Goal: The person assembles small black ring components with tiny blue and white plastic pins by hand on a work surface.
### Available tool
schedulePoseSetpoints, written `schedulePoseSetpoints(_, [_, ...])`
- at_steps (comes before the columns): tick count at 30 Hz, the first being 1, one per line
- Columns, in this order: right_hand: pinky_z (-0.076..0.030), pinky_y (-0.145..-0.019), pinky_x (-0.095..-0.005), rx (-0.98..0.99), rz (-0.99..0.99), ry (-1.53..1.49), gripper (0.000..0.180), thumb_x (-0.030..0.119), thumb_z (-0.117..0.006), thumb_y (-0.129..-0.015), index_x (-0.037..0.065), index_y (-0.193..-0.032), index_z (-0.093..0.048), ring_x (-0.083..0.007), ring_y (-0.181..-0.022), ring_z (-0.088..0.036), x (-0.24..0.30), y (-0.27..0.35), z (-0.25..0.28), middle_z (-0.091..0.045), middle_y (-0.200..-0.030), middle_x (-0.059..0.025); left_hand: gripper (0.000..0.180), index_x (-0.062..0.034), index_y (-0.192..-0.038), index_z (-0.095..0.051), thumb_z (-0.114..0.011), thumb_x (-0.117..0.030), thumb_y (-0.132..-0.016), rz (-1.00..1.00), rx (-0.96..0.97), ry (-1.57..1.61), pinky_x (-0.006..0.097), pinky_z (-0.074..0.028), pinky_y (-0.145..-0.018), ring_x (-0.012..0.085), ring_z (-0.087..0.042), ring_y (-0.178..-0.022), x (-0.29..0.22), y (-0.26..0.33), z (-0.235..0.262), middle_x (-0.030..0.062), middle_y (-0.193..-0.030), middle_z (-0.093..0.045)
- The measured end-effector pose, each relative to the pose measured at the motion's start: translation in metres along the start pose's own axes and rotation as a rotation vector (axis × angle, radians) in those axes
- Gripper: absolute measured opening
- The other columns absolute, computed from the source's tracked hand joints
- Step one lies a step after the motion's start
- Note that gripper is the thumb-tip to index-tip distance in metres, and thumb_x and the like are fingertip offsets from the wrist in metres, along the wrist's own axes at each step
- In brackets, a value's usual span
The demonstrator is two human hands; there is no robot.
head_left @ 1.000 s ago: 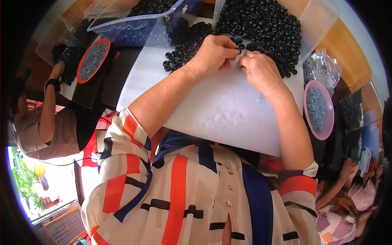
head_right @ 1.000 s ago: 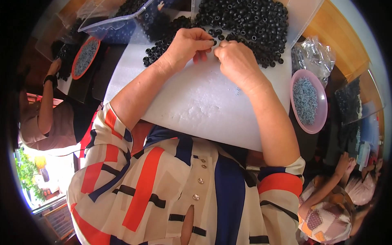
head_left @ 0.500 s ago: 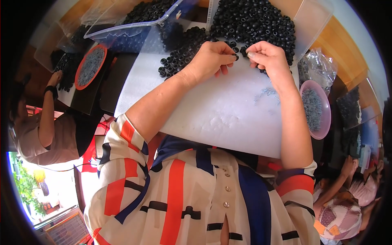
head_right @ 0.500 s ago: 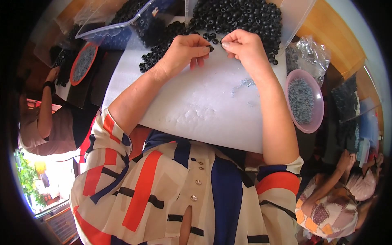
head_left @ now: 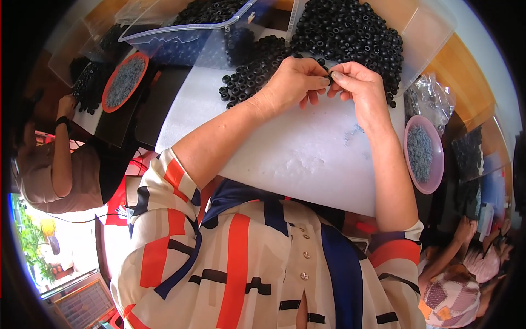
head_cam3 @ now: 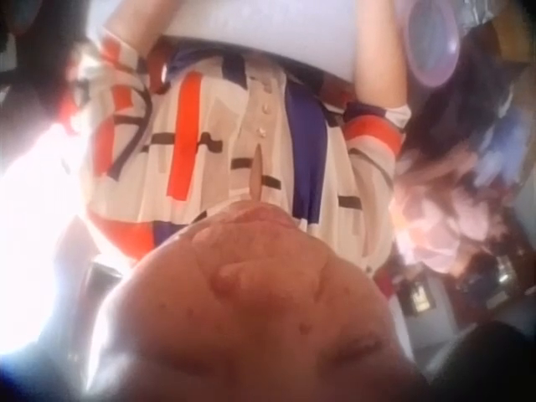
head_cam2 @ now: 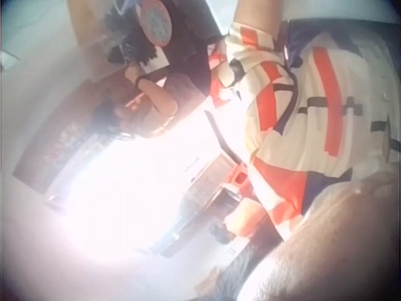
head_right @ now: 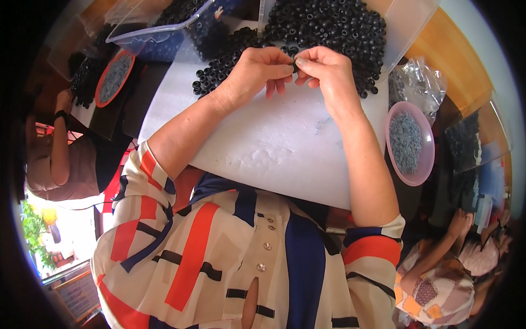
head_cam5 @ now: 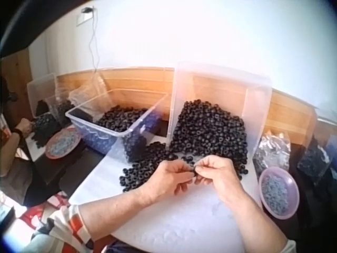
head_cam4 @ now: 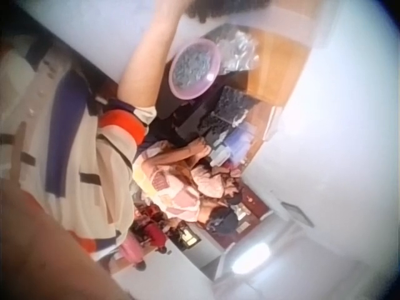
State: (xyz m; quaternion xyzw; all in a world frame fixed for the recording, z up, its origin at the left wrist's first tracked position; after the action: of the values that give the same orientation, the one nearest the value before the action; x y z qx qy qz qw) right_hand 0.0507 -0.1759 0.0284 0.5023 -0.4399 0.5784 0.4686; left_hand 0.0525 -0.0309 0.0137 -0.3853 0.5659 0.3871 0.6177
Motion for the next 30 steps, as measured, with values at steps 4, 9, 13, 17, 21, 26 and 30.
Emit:
schedulePoseSetpoints(4, [-0.038,-0.063,-0.0223,-0.005,0.026,0.02,0.011,0.017,-0.065,-0.089,0.006,-0.091,-0.068,-0.0092,-0.069,-0.061,0.003,0.001,-0.004,-0.066,-0.077,-0.0006,0.016,0.0035,-0.095,-0.064,-0.065,-0.011,-0.09,0.016,-0.043,0.036,0.025,-0.047,-0.05,0.0125,-0.062,-0.064,0.001,0.003,0.002,0.0071,-0.079,-0.066])
schedulePoseSetpoints(9, [-0.043,-0.059,-0.0242,-0.072,0.139,0.133,0.009,0.011,-0.066,-0.089,0.003,-0.084,-0.063,-0.0099,-0.065,-0.058,0.013,0.004,-0.007,-0.065,-0.075,-0.0013,0.013,0.0034,-0.092,-0.064,-0.065,-0.01,-0.09,-0.004,-0.095,0.041,0.024,-0.046,-0.047,0.0124,-0.062,-0.062,0.0,0.005,0.001,0.0063,-0.076,-0.065])
schedulePoseSetpoints(13, [-0.045,-0.058,-0.0259,-0.127,0.423,0.346,0.007,0.006,-0.066,-0.087,0.001,-0.084,-0.062,-0.0108,-0.064,-0.057,0.024,0.01,-0.006,-0.064,-0.072,-0.0031,0.013,0.0035,-0.091,-0.064,-0.065,-0.009,-0.09,-0.02,-0.087,0.076,0.024,-0.045,-0.046,0.0123,-0.062,-0.062,-0.001,0.006,0.0,0.0061,-0.075,-0.064])
schedulePoseSetpoints(17, [-0.046,-0.059,-0.0284,-0.115,0.528,0.47,0.006,0.003,-0.066,-0.084,0.001,-0.085,-0.061,-0.0148,-0.063,-0.059,0.034,0.014,-0.006,-0.063,-0.07,-0.0075,0.013,0.0036,-0.092,-0.064,-0.066,-0.009,-0.089,-0.032,-0.078,0.073,0.024,-0.045,-0.046,0.0122,-0.061,-0.061,-0.003,0.005,0.002,0.0062,-0.075,-0.064])
schedulePoseSetpoints(21, [-0.048,-0.059,-0.0325,-0.118,0.619,0.599,0.007,0.001,-0.066,-0.082,0.002,-0.085,-0.06,-0.0244,-0.063,-0.063,0.036,0.016,-0.007,-0.064,-0.072,-0.0109,0.013,0.0038,-0.092,-0.064,-0.066,-0.009,-0.089,-0.022,-0.064,0.061,0.024,-0.045,-0.046,0.0122,-0.061,-0.061,-0.003,0.005,0.001,0.0062,-0.075,-0.064])
schedulePoseSetpoints(26, [-0.049,-0.059,-0.0342,-0.135,0.673,0.65,0.008,0.001,-0.066,-0.081,0.002,-0.084,-0.059,-0.0287,-0.065,-0.064,0.037,0.018,-0.009,-0.064,-0.073,-0.0116,0.013,0.0042,-0.091,-0.064,-0.066,-0.009,-0.089,-0.012,-0.064,0.015,0.024,-0.044,-0.045,0.0123,-0.062,-0.06,-0.003,0.005,0.001,0.0064,-0.073,-0.064])
schedulePoseSetpoints(30, [-0.048,-0.058,-0.0317,-0.15,0.679,0.578,0.008,0.0,-0.066,-0.081,0.001,-0.085,-0.059,-0.0238,-0.062,-0.063,0.034,0.018,-0.01,-0.064,-0.071,-0.0105,0.013,0.0039,-0.09,-0.064,-0.066,-0.009,-0.088,0.002,-0.069,0.016,0.024,-0.044,-0.044,0.0121,-0.062,-0.06,-0.005,0.007,0.002,0.0065,-0.073,-0.064])
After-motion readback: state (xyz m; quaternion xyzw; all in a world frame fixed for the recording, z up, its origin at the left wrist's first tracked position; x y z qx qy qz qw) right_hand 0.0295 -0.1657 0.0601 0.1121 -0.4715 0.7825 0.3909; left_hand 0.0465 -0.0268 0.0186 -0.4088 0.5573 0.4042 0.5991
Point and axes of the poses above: each hand's wrist, its own y-axis away from the middle knuckle, its own z-axis out of the back of the hand, x = y × z, the point moved 7 cm from there along -y, towards the middle knuckle
